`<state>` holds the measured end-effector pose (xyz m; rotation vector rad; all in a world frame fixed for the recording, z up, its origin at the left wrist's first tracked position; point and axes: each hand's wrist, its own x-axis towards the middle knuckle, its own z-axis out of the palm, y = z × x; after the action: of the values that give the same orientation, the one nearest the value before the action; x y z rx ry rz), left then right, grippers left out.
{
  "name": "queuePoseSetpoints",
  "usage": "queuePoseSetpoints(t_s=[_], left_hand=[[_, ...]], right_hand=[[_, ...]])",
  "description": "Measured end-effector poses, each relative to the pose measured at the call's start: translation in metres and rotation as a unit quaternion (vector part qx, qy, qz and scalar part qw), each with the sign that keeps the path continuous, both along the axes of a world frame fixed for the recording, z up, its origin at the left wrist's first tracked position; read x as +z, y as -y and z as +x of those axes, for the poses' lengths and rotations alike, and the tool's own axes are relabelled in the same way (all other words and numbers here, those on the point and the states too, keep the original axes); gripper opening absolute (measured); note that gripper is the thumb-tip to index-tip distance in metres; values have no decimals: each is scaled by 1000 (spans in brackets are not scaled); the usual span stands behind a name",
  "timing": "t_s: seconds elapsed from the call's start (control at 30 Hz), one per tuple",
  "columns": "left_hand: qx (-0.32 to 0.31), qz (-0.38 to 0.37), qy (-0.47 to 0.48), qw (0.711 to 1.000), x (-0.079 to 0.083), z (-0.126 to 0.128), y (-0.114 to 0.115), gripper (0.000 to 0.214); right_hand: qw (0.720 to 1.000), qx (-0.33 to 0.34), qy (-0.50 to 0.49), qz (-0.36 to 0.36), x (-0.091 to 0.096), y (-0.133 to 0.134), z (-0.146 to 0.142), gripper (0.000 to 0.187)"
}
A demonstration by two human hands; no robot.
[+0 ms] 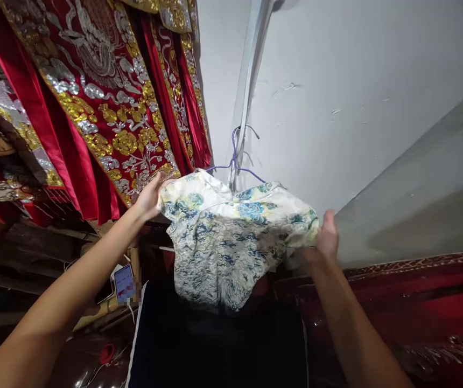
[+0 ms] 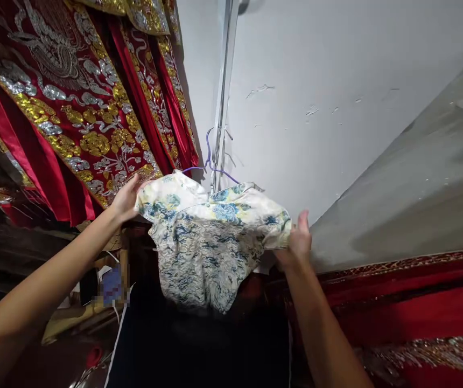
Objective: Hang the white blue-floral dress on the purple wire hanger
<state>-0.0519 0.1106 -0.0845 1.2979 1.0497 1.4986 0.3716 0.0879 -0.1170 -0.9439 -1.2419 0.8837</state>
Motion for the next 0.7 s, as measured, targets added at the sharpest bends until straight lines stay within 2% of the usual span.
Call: queuePoseSetpoints(t_s=[0.1,0.17,0.23,0.3,0.37,0.43,0.47,0.53,0.6,0.67,0.7], left_hand=[[-25,-10,-83,996,20,-1,0,46],[-25,38,-168,985,35,6,-2,40],[-12,92,-230,969,45,17,-5,37],[13,124,-265,956,46,30,-6,34],[48,142,-281,948,35,42,-4,32],[70,150,-262,951,18,56,3,36],[74,151,-238,957,10,65,8,39],[75,155,-185,967,-2,85,20,43],[62,155,-137,976,-5,112,33,46],[4,131,-67,989,0,142,44,47],[-46,107,-17,993,4,157,48,46]], right_hand=[[984,61,-168,-23,23,-3,-2,53],[968,78,-240,-6,46,0,-14,52],[960,95,-264,2,65,8,-29,56],[964,145,-220,-38,74,21,-40,64],[957,255,-99,-98,71,35,-44,68],[921,360,75,-124,59,46,-43,58],[909,370,154,-114,50,50,-44,51],[918,288,269,-53,28,53,-48,48],[927,162,337,35,4,52,-59,69],[905,79,400,121,-18,49,-73,92],[890,47,426,159,-27,48,-79,96]])
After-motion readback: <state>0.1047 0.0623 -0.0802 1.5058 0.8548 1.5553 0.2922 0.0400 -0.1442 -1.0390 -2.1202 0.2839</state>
